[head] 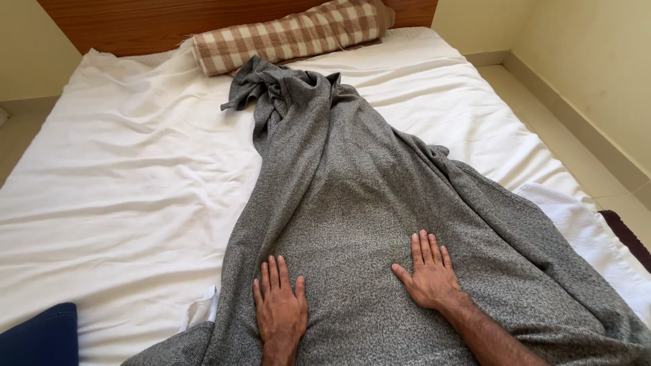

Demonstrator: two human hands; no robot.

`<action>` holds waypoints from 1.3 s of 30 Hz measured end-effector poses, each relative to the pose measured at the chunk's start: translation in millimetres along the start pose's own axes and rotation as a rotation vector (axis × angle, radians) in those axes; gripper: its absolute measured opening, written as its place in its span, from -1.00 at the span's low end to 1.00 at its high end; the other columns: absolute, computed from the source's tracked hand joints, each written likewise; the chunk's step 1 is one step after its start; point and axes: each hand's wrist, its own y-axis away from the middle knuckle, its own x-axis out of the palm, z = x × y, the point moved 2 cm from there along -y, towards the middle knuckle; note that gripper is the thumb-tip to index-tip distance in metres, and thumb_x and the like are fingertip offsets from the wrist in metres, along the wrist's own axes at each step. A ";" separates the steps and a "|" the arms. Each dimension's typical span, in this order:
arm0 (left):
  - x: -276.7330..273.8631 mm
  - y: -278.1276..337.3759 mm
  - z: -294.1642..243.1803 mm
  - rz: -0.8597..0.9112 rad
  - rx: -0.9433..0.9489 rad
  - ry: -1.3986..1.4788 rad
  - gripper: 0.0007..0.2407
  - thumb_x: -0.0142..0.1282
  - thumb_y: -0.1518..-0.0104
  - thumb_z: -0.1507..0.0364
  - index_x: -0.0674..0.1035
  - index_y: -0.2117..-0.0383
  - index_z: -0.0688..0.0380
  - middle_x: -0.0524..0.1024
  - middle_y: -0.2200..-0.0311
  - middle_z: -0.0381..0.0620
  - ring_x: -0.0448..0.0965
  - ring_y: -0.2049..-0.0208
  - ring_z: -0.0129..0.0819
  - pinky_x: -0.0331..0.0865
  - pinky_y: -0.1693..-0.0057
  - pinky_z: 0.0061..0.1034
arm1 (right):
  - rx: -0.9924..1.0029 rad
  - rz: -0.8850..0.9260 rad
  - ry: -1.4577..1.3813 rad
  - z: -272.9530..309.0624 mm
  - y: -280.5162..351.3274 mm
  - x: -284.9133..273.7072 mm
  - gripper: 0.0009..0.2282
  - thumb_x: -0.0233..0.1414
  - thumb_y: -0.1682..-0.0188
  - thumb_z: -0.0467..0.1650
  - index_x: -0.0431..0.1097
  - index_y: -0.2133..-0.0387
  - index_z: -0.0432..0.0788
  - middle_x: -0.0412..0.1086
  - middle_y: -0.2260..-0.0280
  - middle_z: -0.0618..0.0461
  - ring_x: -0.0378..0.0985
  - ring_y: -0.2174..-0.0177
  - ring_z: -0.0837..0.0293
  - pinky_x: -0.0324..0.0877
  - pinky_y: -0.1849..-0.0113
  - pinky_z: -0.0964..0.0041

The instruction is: The person folds a gray blanket on a bed. They smooth the fabric, fold it in half lengthwise, then fold it again into a compact rectangular shape.

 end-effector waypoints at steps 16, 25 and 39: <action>5.7 32.5 -13.5 -0.105 -0.017 -0.075 -0.37 -0.45 -0.32 -0.02 0.06 -0.41 0.14 -0.07 -0.46 -0.03 -0.17 -0.48 -0.17 -0.26 -0.46 -0.02 | -0.017 0.007 -0.050 1.7 21.8 9.2 -0.14 -0.43 -0.10 0.13 -0.61 -0.43 -0.19 -0.68 -0.47 -0.12 -0.71 -0.42 -0.06 -0.56 -0.35 -0.03; 9.3 79.5 -77.1 -0.169 0.656 0.179 -0.41 -0.21 -0.33 0.05 0.12 -0.43 0.04 -0.06 -0.48 0.00 -0.16 -0.49 -0.15 -0.34 -0.45 -0.01 | -0.370 -0.386 -0.122 37.4 62.4 11.4 -0.23 -0.24 -0.12 -0.01 -0.28 -0.42 -0.30 -0.37 -0.45 -0.22 -0.41 -0.43 -0.07 -0.37 -0.35 0.00; 1.9 39.0 -32.4 0.101 0.165 0.039 -0.37 -0.56 -0.34 -0.04 -0.18 -0.47 -0.05 -0.37 -0.52 -0.06 -0.37 -0.51 -0.18 -0.47 -0.48 -0.17 | -0.220 -0.041 -0.038 35.3 65.0 6.6 -0.20 -0.44 -0.11 0.09 -0.54 -0.43 -0.15 -0.58 -0.47 -0.06 -0.57 -0.42 0.02 -0.49 -0.34 -0.03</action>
